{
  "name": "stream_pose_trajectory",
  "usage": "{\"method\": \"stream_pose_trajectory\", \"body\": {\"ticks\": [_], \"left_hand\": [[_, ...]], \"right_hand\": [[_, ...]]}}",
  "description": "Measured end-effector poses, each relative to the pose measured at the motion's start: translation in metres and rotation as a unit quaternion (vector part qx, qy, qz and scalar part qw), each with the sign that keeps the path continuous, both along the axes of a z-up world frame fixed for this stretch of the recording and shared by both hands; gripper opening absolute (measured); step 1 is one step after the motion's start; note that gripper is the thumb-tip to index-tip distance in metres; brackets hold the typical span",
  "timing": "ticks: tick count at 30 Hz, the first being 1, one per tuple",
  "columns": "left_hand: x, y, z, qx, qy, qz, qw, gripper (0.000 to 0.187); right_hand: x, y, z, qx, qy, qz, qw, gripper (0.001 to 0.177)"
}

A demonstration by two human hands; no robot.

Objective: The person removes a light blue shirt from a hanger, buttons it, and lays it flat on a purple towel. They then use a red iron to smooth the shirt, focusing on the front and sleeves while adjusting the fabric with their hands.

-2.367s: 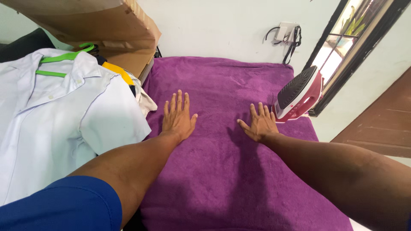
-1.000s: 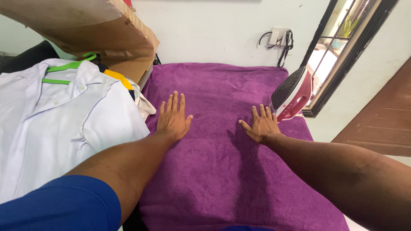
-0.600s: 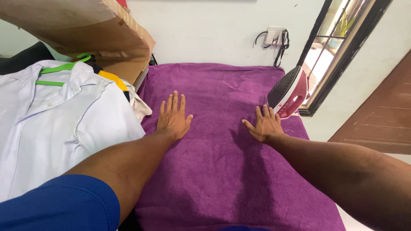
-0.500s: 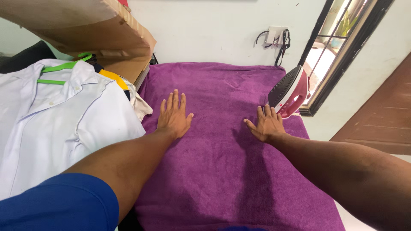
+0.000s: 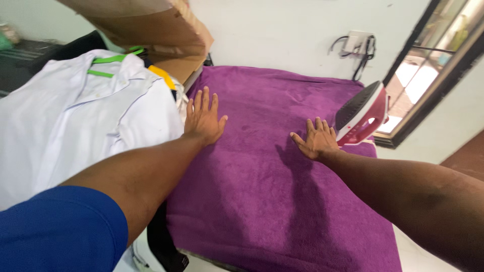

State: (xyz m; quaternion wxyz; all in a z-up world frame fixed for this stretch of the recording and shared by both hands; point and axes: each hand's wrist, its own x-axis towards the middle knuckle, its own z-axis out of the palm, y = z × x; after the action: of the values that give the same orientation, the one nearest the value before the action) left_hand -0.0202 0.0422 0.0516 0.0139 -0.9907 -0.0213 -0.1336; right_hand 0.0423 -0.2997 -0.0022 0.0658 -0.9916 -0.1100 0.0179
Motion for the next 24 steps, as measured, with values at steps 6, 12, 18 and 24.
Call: {"method": "stream_pose_trajectory", "body": {"ticks": [6,12,18,24], "left_hand": [[-0.028,0.029,0.012,0.0,-0.029,0.043,0.999,0.07],[-0.043,0.061,0.012,0.012,-0.08,0.046,0.996,0.072],[-0.019,0.105,0.018,0.008,-0.112,0.031,0.993,0.07],[0.006,0.17,0.047,-0.013,-0.109,0.039,0.993,0.073]], "right_hand": [[0.005,0.036,0.013,0.005,0.006,0.045,0.999,0.089],[0.007,0.074,0.019,0.028,-0.008,0.08,0.996,0.092],[0.027,0.125,0.044,0.037,-0.048,0.078,0.995,0.09],[0.04,0.21,0.089,0.084,-0.092,0.113,0.986,0.092]]}}
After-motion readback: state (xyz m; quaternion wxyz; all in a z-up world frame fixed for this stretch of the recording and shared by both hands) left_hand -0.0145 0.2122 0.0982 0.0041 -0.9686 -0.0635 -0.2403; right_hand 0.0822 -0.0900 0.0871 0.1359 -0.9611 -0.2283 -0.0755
